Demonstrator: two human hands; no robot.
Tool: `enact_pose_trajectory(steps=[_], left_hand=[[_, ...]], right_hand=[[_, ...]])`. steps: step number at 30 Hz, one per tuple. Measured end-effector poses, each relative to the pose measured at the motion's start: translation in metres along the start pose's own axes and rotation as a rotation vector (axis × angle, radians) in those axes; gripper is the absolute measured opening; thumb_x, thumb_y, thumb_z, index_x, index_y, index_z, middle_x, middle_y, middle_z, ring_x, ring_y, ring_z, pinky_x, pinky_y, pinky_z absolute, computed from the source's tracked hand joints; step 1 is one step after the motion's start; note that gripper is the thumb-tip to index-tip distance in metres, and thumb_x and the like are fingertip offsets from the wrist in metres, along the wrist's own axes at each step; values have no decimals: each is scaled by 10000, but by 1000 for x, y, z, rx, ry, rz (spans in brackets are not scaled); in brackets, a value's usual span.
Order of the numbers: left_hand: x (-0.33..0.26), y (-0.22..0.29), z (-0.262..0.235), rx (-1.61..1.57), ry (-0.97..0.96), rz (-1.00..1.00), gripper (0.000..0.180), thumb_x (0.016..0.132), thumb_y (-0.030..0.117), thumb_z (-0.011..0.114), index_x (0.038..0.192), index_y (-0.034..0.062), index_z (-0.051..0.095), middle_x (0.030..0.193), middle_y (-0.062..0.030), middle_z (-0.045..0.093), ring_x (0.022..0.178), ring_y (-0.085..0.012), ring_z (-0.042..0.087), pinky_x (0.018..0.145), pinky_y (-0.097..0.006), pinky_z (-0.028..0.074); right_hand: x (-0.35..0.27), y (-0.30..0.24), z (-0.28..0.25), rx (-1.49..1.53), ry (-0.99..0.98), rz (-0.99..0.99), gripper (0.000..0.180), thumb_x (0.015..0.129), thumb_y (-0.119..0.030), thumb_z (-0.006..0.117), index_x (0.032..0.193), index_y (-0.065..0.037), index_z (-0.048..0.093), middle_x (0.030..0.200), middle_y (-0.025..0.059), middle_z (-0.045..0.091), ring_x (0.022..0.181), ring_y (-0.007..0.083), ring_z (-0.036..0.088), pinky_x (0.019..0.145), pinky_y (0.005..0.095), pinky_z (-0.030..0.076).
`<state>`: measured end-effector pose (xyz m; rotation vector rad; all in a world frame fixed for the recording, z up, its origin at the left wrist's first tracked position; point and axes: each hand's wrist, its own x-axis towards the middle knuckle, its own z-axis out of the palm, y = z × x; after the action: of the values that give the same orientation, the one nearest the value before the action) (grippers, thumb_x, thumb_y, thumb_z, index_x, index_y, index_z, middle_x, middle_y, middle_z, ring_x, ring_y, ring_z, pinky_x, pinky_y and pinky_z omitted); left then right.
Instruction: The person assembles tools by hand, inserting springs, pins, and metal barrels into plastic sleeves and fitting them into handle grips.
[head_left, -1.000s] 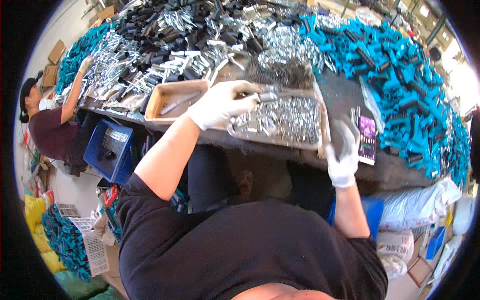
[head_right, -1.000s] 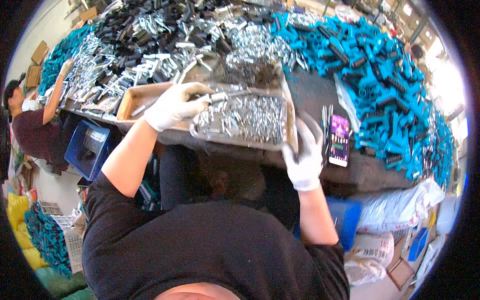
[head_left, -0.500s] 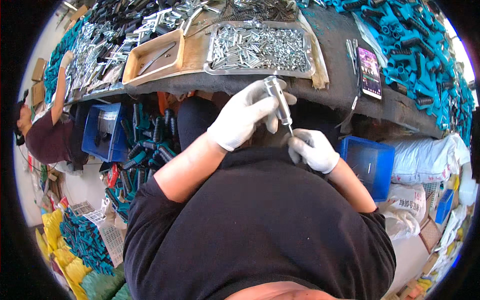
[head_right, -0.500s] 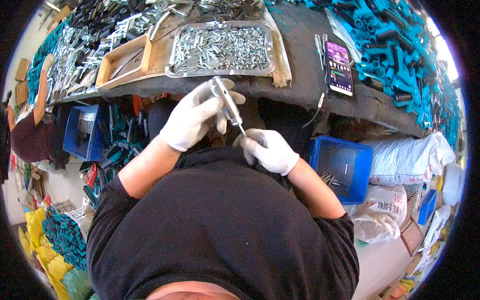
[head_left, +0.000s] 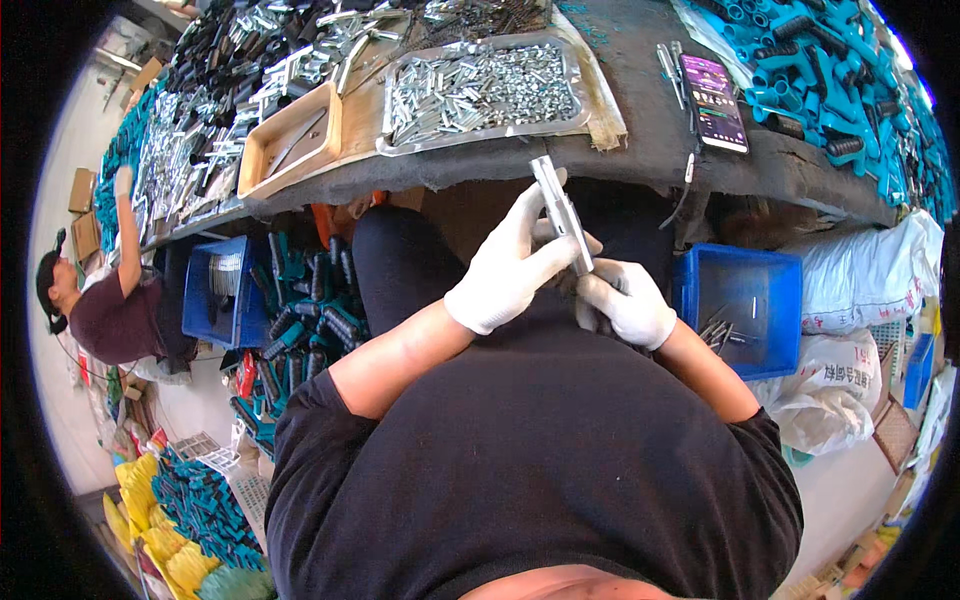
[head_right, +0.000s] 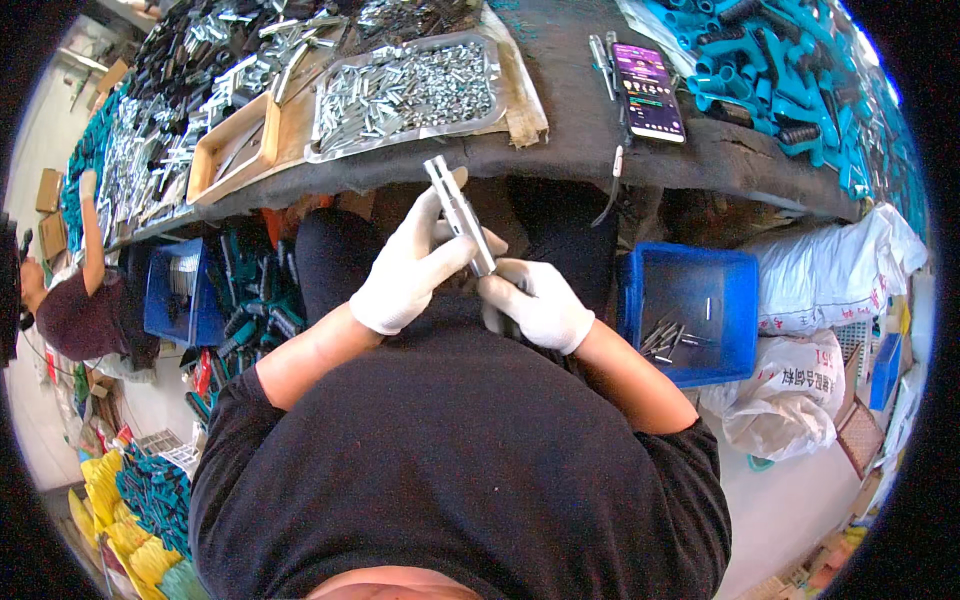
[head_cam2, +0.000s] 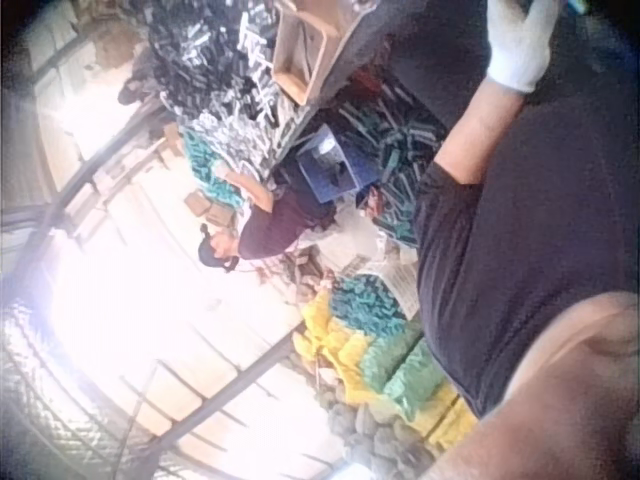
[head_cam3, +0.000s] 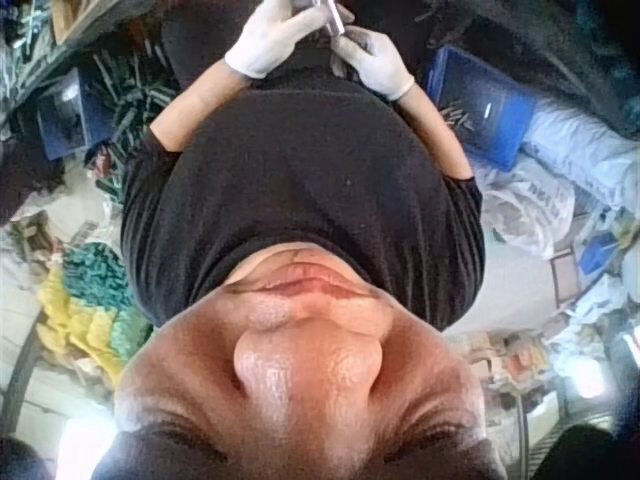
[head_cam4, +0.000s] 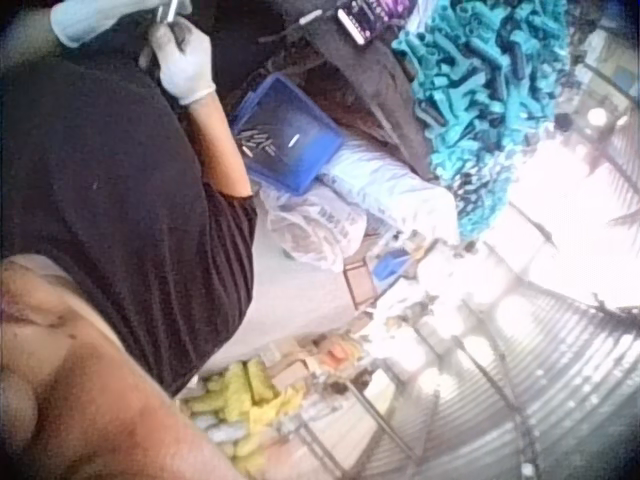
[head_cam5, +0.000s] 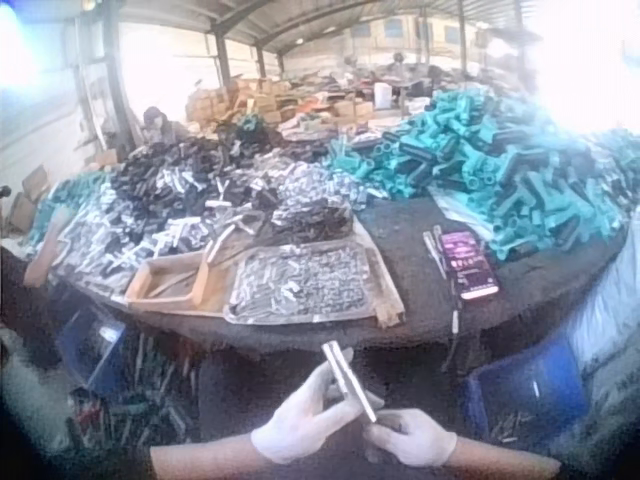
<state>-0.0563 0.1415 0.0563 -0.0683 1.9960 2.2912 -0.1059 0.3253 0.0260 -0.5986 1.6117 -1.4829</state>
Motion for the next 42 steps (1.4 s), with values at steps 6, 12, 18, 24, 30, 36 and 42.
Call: enact_pose_trajectory(steps=[6,12,18,24,30,36,42], left_hand=[[11,-16,21,-326,54,-175,620,901,210,504,1438,43,243,902,-114,600,829,-181,585,784,-295,476],[7,-37,27,-585,19,-348,479,910,187,404,1355,14,371,644,-23,430,562,-125,418,544,-275,397],[11,-44,26,-230,-21,-509,388,961,255,469,1253,0,457,627,0,446,432,-58,314,392,-208,268],[28,-59,33,-197,-105,-621,395,910,240,516,1198,-30,503,659,-26,507,426,-66,357,388,-195,278],[38,-65,38,-214,-98,-619,428,925,296,512,1201,-32,499,638,-43,507,431,-90,387,404,-199,304],[46,-65,55,-229,-71,-671,506,962,432,442,1265,27,448,637,-21,459,409,-81,343,408,-216,274],[50,-67,58,-192,-202,-694,397,943,348,517,1177,30,477,621,-19,448,398,-80,326,391,-219,254]], right_hand=[[-3,5,14,-217,135,40,382,895,-375,570,938,-2,644,782,140,657,737,214,645,681,337,491],[-21,35,-11,-263,-113,-265,284,894,-293,597,998,-36,655,919,124,686,845,236,660,776,337,499],[-96,90,-143,-725,550,315,272,824,-284,595,970,-71,680,964,160,678,929,297,647,828,375,497],[-128,239,-222,-752,685,779,256,758,-199,651,974,-68,688,999,177,668,940,332,635,842,393,487],[-92,291,-194,-823,752,860,271,789,-166,593,984,6,667,1069,256,626,1053,379,595,899,451,476],[-105,255,-188,-766,837,801,241,765,-161,642,935,9,643,937,240,658,876,360,656,795,426,512],[-97,103,-134,229,883,-34,378,818,-54,623,1169,10,498,925,155,615,717,194,651,605,312,566]])
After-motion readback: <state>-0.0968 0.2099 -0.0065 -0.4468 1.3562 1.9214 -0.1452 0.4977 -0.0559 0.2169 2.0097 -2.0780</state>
